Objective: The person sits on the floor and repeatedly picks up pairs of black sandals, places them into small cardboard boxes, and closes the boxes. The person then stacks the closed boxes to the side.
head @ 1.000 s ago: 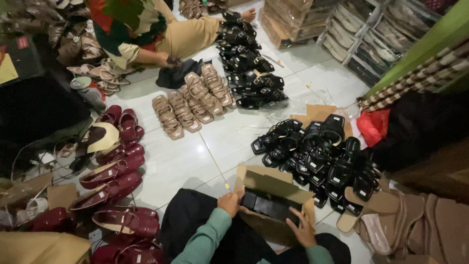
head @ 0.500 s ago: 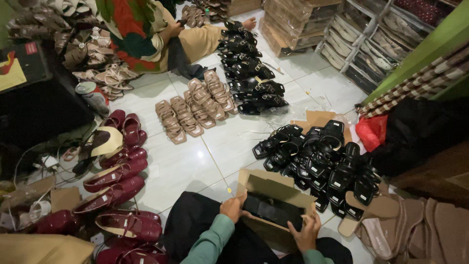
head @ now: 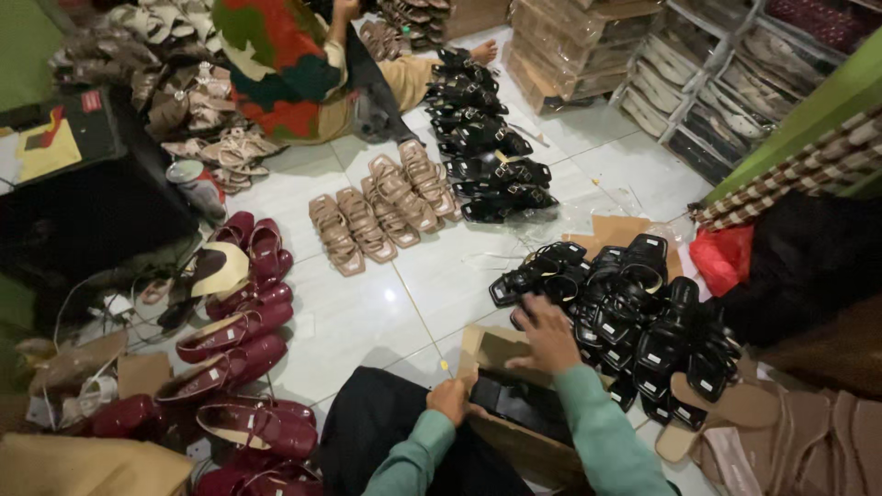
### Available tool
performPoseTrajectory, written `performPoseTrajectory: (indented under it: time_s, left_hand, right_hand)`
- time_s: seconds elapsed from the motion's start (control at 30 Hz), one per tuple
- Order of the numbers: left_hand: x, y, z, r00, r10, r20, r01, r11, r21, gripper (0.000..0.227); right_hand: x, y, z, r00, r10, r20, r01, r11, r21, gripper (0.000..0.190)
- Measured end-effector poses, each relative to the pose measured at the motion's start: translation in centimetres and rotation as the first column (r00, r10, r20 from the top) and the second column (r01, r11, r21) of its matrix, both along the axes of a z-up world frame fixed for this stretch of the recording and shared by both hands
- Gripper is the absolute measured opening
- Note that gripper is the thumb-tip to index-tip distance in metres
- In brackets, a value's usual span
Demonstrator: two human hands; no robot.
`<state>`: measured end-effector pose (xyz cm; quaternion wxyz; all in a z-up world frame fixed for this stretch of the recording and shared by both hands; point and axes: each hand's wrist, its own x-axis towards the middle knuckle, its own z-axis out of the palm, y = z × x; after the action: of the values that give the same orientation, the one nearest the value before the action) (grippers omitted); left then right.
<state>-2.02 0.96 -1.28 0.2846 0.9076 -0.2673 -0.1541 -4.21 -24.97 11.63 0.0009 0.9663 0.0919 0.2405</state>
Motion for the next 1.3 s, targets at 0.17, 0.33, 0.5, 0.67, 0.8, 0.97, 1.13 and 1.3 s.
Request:
performPoseTrajectory:
  time_s: [0.17, 0.33, 0.5, 0.67, 0.8, 0.97, 1.13, 1.3]
  left_hand:
    - [0.1, 0.2, 2.3, 0.994, -0.005, -0.106, 0.012, 0.998, 0.063, 0.095]
    - [-1.4, 0.7, 3.4, 0.993, 0.111, -0.031, -0.115, 0.982, -0.149, 0.096]
    - [-2.3, 2.5, 3.3, 0.962, 0.067, 0.266, 0.055, 0.902, -0.428, 0.075]
    - [-2.4, 1.6, 3.9, 0.8, -0.163, 0.577, 0.425, 0.834, -0.353, 0.045]
    - [-1.2, -0.2, 4.5, 0.706, -0.413, 0.576, 0.641, 0.717, -0.273, 0.037]
    - [-0.5, -1.8, 3.1, 0.522, -0.441, 0.73, 0.75, 0.645, -0.146, 0.027]
    - [-1.5, -0.3, 1.2, 0.521, -0.312, 0.795, 0.761, 0.591, -0.267, 0.029]
    - [-1.9, 1.2, -0.7, 0.532, -0.455, 0.714, 0.745, 0.652, -0.14, 0.049]
  right_hand:
    - [0.7, -0.3, -2.0, 0.884, 0.056, -0.465, 0.066, 0.968, 0.242, 0.062]
    - [-5.9, 1.7, -3.9, 0.788, 0.123, -0.603, 0.031, 0.971, 0.239, 0.058]
    - [-14.4, 2.8, -4.6, 0.671, 0.085, -0.737, -0.064, 0.996, 0.057, 0.067]
    - [-17.1, 1.1, -6.3, 0.737, 0.107, -0.667, -0.076, 0.994, 0.075, 0.091]
    - [-17.3, 0.5, -7.7, 0.838, 0.171, -0.519, -0.144, 0.985, 0.093, 0.095]
    - [-18.2, 0.9, -8.1, 0.906, 0.133, -0.402, -0.107, 0.99, 0.087, 0.087]
    - [-18.2, 0.5, -8.3, 0.868, 0.24, -0.435, -0.134, 0.957, 0.259, 0.073]
    - [-20.2, -0.2, -9.7, 0.942, 0.192, -0.274, -0.162, 0.978, 0.13, 0.062]
